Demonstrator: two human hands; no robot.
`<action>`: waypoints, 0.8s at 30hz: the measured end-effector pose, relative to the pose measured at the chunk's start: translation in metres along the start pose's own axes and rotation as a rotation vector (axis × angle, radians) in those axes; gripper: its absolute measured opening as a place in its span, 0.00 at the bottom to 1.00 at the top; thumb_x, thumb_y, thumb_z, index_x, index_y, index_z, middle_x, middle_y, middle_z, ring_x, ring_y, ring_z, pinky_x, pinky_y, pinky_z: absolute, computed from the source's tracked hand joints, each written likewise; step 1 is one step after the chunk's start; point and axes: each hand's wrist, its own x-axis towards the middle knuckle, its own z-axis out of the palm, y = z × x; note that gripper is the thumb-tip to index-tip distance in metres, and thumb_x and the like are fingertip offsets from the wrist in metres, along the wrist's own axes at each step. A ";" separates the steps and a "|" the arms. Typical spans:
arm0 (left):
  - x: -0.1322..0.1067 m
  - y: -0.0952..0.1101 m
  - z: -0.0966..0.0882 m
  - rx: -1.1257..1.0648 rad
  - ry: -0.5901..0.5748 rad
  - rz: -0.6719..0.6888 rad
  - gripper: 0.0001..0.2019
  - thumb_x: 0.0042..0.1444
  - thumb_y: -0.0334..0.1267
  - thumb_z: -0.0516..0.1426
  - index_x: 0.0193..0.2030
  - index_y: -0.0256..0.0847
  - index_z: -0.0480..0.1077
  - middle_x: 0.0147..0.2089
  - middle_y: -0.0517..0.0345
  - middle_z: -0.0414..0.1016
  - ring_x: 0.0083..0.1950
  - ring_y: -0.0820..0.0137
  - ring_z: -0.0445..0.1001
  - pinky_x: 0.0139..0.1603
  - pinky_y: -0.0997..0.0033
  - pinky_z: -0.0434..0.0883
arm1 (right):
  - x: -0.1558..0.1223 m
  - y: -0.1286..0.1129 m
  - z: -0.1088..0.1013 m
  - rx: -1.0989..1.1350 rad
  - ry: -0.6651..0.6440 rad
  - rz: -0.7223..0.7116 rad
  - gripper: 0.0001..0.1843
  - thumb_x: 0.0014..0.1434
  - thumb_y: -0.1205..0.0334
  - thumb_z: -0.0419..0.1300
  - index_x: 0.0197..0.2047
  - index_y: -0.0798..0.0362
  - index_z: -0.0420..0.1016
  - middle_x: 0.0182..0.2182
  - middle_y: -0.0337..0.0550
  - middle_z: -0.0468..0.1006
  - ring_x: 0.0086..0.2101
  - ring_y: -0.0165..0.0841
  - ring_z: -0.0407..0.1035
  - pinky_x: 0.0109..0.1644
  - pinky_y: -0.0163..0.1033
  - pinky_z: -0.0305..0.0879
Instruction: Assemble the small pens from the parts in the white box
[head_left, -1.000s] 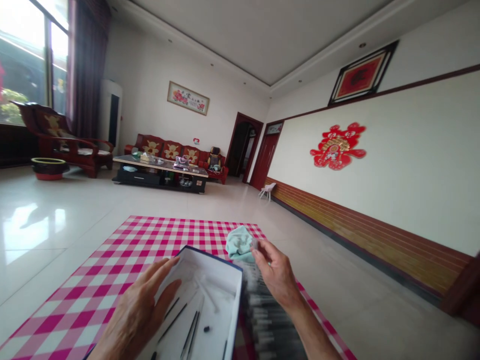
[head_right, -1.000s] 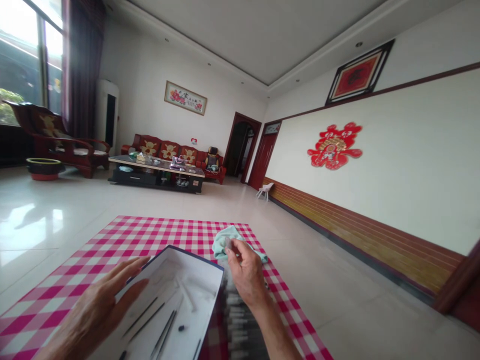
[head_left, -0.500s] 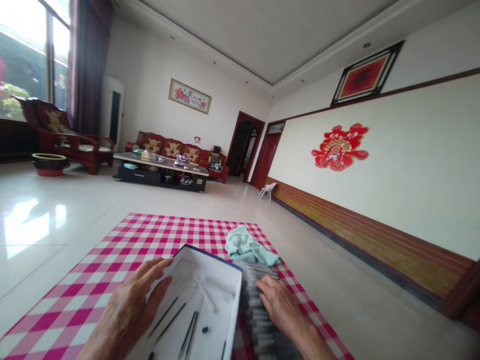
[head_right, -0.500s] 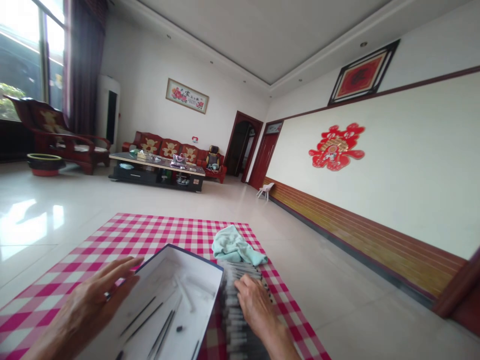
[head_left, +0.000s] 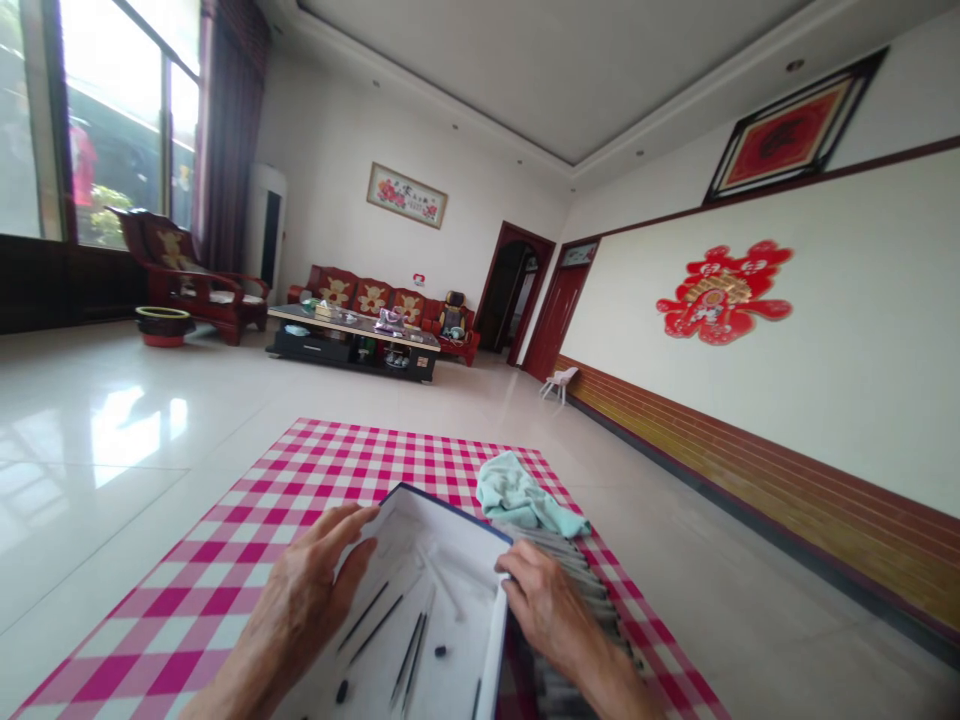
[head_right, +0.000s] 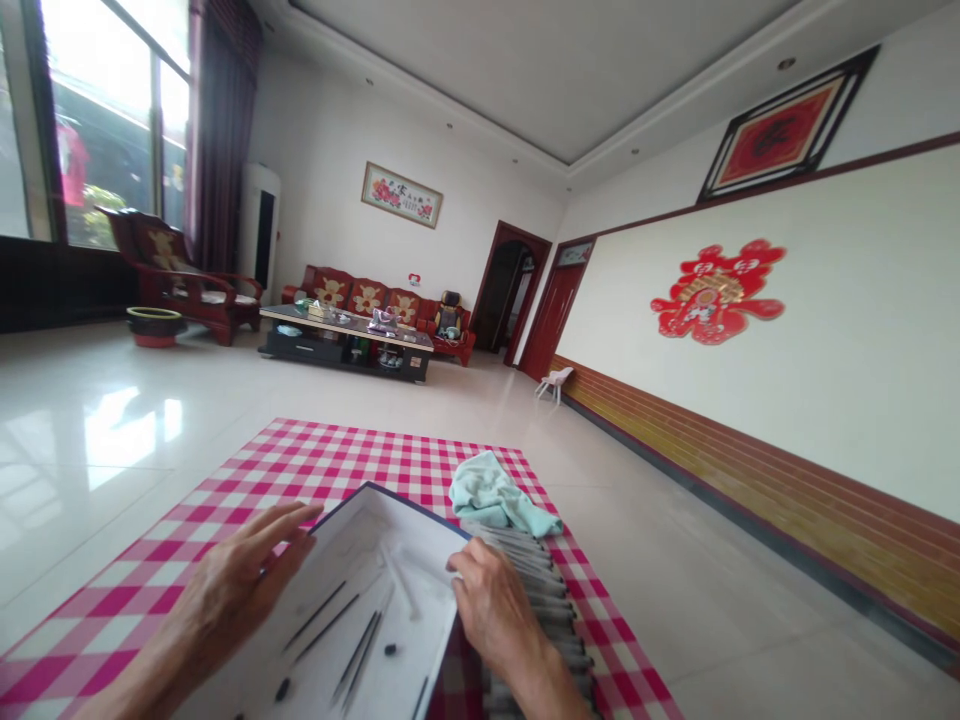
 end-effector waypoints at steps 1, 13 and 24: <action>0.000 -0.001 0.000 -0.001 0.000 -0.002 0.20 0.62 0.47 0.45 0.52 0.40 0.69 0.51 0.47 0.73 0.45 0.62 0.77 0.37 0.68 0.77 | 0.008 -0.010 0.007 -0.034 -0.054 0.000 0.13 0.58 0.70 0.49 0.39 0.51 0.74 0.36 0.44 0.74 0.38 0.35 0.70 0.44 0.38 0.63; 0.001 0.003 0.000 -0.038 0.017 -0.034 0.16 0.61 0.42 0.48 0.50 0.42 0.70 0.51 0.50 0.73 0.42 0.65 0.77 0.37 0.68 0.76 | 0.051 -0.041 0.073 -0.293 -0.331 0.190 0.12 0.46 0.74 0.59 0.36 0.62 0.77 0.34 0.60 0.79 0.37 0.47 0.75 0.39 0.43 0.69; 0.001 0.016 -0.003 0.109 -0.110 0.017 0.16 0.58 0.31 0.49 0.49 0.43 0.71 0.52 0.53 0.73 0.47 0.63 0.74 0.43 0.64 0.73 | 0.028 -0.045 0.047 -0.110 -0.156 0.073 0.10 0.60 0.69 0.49 0.40 0.57 0.71 0.36 0.52 0.76 0.39 0.41 0.72 0.42 0.41 0.65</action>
